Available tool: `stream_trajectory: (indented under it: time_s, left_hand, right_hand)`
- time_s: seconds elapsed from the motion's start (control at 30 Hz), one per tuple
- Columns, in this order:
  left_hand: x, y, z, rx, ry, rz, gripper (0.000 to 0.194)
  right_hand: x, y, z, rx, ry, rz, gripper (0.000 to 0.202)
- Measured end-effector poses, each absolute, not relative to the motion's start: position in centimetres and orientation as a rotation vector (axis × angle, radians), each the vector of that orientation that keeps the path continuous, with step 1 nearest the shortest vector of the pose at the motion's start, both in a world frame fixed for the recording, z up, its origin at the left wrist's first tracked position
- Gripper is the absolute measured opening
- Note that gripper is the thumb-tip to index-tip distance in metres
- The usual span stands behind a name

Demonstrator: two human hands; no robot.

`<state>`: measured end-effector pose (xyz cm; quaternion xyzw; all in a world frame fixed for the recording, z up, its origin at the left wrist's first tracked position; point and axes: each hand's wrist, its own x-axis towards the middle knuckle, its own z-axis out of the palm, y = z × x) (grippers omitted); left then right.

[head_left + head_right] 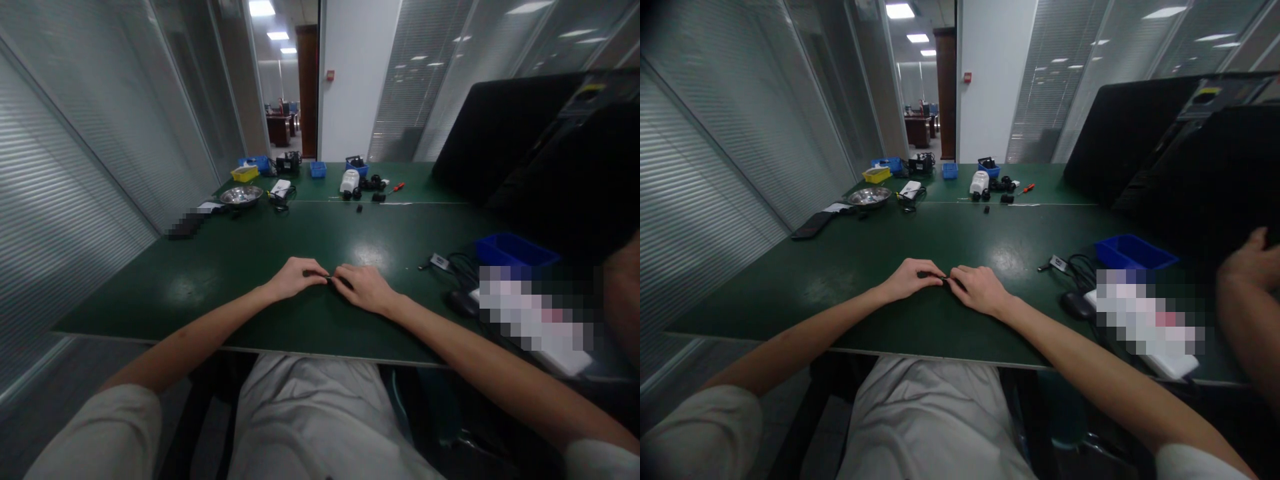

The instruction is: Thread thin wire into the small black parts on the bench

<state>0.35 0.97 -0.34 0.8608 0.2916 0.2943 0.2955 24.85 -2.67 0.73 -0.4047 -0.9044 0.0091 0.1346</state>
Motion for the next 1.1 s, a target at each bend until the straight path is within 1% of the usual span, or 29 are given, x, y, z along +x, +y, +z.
stream_trajectory:
  time_s: [0.2, 0.4, 0.8, 0.93, 1.1]
  left_hand:
    - [0.4, 0.9, -0.1, 2.391, 0.741, 0.703, 0.023]
    - [0.5, 0.9, -0.2, 2.398, 0.741, 0.722, 0.023]
    - [0.2, 1.9, -0.3, 2.13, 0.887, 0.753, 0.026]
    - [0.0, 2.8, -0.9, 2.296, 0.956, 0.804, 0.023]
    - [-0.1, 3.1, -0.9, 2.413, 0.964, 0.734, 0.023]
  right_hand:
    - [24.7, -2.9, 1.2, -1.166, -2.695, -0.043, 0.032]
    - [24.1, -3.1, 1.0, -1.172, -2.7, -0.055, 0.026]
    - [24.1, -3.1, 1.2, -1.201, -2.66, -0.001, 0.024]
    - [24.1, -3.0, 1.2, -1.187, -2.646, 0.012, 0.024]
    - [24.1, -3.0, 1.1, -1.198, -2.646, 0.018, 0.024]
